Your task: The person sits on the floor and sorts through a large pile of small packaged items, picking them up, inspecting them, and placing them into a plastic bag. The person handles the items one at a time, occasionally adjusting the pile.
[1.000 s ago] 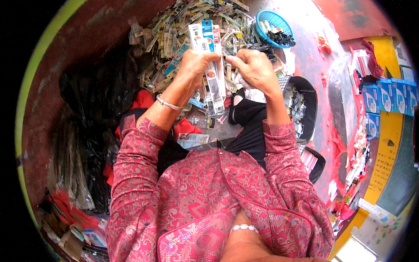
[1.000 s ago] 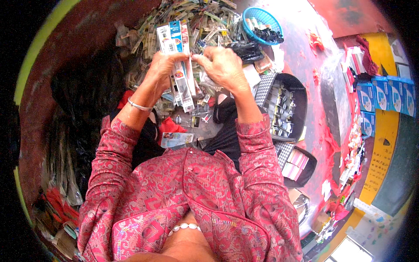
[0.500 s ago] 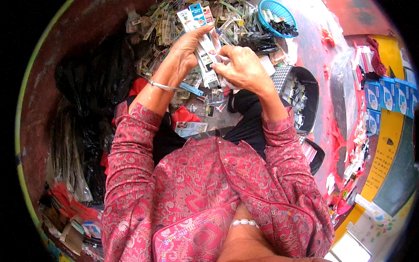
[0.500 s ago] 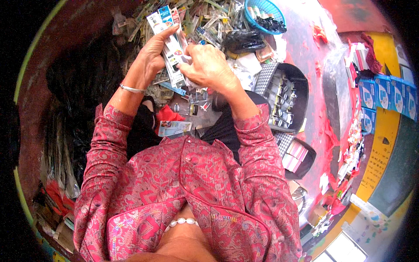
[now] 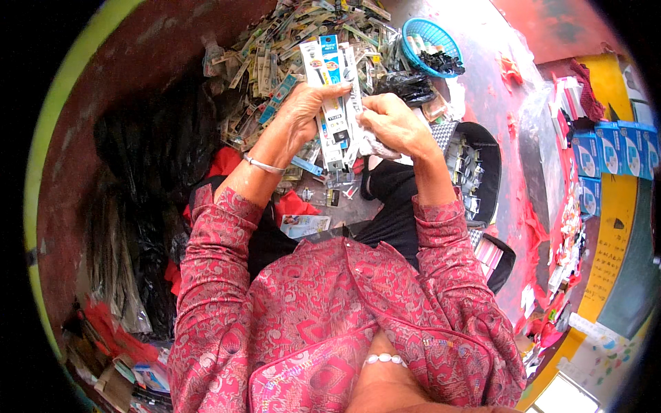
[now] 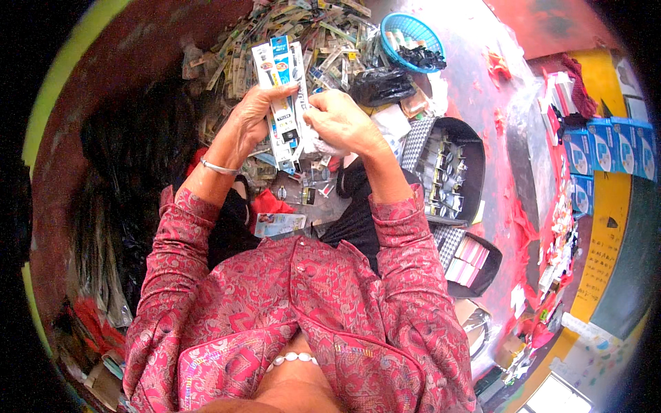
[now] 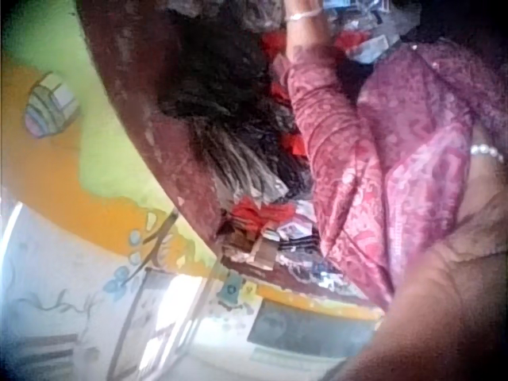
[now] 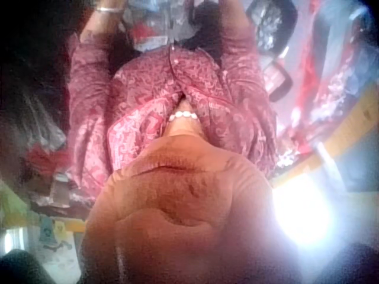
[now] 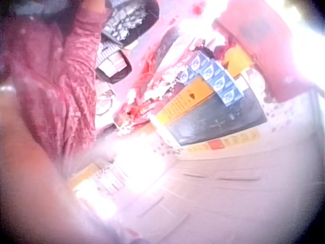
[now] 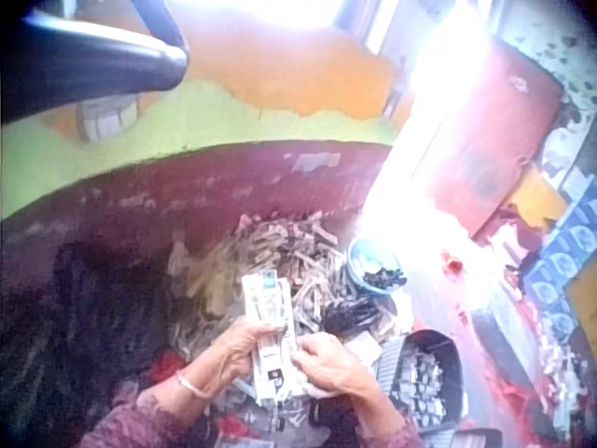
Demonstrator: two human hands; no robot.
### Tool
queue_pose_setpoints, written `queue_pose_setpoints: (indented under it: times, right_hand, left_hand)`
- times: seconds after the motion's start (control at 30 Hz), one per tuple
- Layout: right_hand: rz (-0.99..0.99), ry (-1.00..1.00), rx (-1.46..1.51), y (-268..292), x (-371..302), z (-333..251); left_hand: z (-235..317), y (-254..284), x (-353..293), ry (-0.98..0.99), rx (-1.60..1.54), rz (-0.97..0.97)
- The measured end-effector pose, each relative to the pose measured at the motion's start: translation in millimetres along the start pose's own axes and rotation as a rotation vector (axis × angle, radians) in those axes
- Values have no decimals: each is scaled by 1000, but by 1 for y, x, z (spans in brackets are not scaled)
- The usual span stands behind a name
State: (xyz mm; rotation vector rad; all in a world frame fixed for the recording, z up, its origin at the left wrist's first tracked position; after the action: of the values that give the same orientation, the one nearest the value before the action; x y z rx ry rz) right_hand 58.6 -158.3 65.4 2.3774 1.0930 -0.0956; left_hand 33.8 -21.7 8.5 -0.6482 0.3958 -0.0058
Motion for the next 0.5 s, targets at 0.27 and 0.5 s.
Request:
queue_pose_setpoints:
  times: [0.27,0.5]
  right_hand:
    - [-144,-94,368,4,1,12]
    - [9,-37,618,9,-1,3]
  left_hand:
    - [1,0,-3,-16,-71,8]
    - [-2,16,6,27,-202,137]
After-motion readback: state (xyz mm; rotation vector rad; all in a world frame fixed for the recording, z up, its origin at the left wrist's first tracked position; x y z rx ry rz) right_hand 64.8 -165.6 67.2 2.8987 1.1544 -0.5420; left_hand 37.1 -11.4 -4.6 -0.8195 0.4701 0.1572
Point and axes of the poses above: each hand's wrist, its own x-axis towards the middle knuckle, its own y-axis out of the back of the hand, z = x × y, the point moved 3 cm from there along x, towards the middle knuckle, and after that the axes turned 9 degrees about x, right-handed, at the moved point
